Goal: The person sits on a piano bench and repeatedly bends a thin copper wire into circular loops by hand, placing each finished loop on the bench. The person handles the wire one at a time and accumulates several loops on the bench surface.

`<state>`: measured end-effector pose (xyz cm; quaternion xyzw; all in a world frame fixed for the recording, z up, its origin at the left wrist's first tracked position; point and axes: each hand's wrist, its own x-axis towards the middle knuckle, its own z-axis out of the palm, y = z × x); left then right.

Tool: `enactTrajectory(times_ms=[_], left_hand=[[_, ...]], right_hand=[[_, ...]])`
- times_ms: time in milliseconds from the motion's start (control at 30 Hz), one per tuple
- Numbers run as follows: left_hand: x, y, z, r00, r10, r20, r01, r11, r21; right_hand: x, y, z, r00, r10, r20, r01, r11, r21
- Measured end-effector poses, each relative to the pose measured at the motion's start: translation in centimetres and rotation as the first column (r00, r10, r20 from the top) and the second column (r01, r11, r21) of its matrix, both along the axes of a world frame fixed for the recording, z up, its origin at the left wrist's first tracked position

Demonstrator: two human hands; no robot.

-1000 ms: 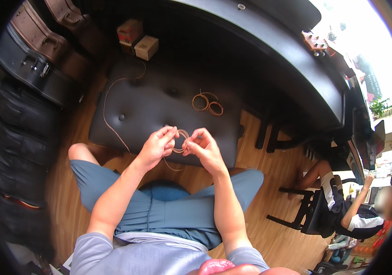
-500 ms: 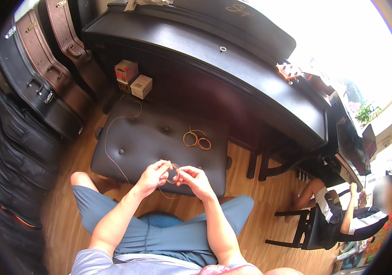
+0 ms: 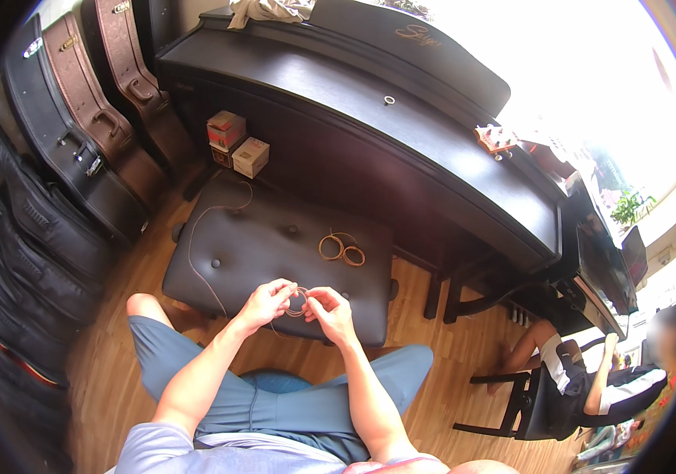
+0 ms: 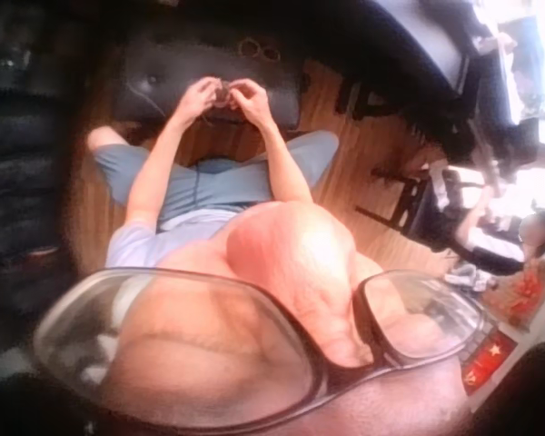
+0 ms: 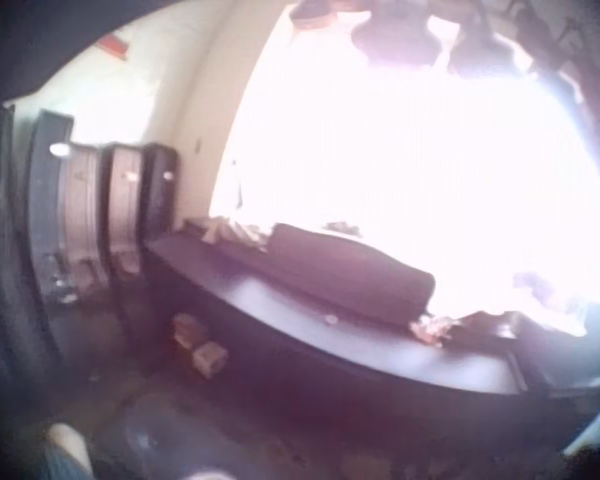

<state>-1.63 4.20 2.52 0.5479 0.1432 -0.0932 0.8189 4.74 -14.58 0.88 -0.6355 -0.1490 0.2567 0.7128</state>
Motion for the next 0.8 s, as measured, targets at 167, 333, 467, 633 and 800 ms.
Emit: enactTrajectory(times_ms=[167, 333, 467, 633, 800], left_hand=[[0.1, -0.9, -1.5, 0.984, 0.100, 0.147, -0.132, 0.966, 0.223], [0.2, -1.0, -1.4, 0.979, 0.117, 0.170, -0.165, 0.938, 0.304], [0.3, -0.7, -1.4, 0.988, 0.093, 0.124, -0.121, 0.961, 0.247], [0.5, -0.7, -1.2, 0.987, 0.102, 0.122, -0.127, 0.969, 0.211], [0.3, -1.0, -0.7, 0.987, 0.106, 0.120, -0.130, 0.967, 0.218]], right_hand=[[0.6, -0.3, 0.7, 0.996, 0.046, -0.077, -0.039, 0.995, 0.090], [0.3, -0.3, 2.0, 0.993, 0.002, -0.121, 0.018, 0.986, 0.165], [0.5, -0.2, 1.2, 0.996, 0.077, -0.035, -0.075, 0.996, 0.042], [0.3, 0.0, 1.4, 0.999, 0.024, -0.022, -0.024, 1.000, 0.000], [0.0, 0.1, 1.6, 1.000, -0.016, 0.017, 0.016, 1.000, 0.003]])
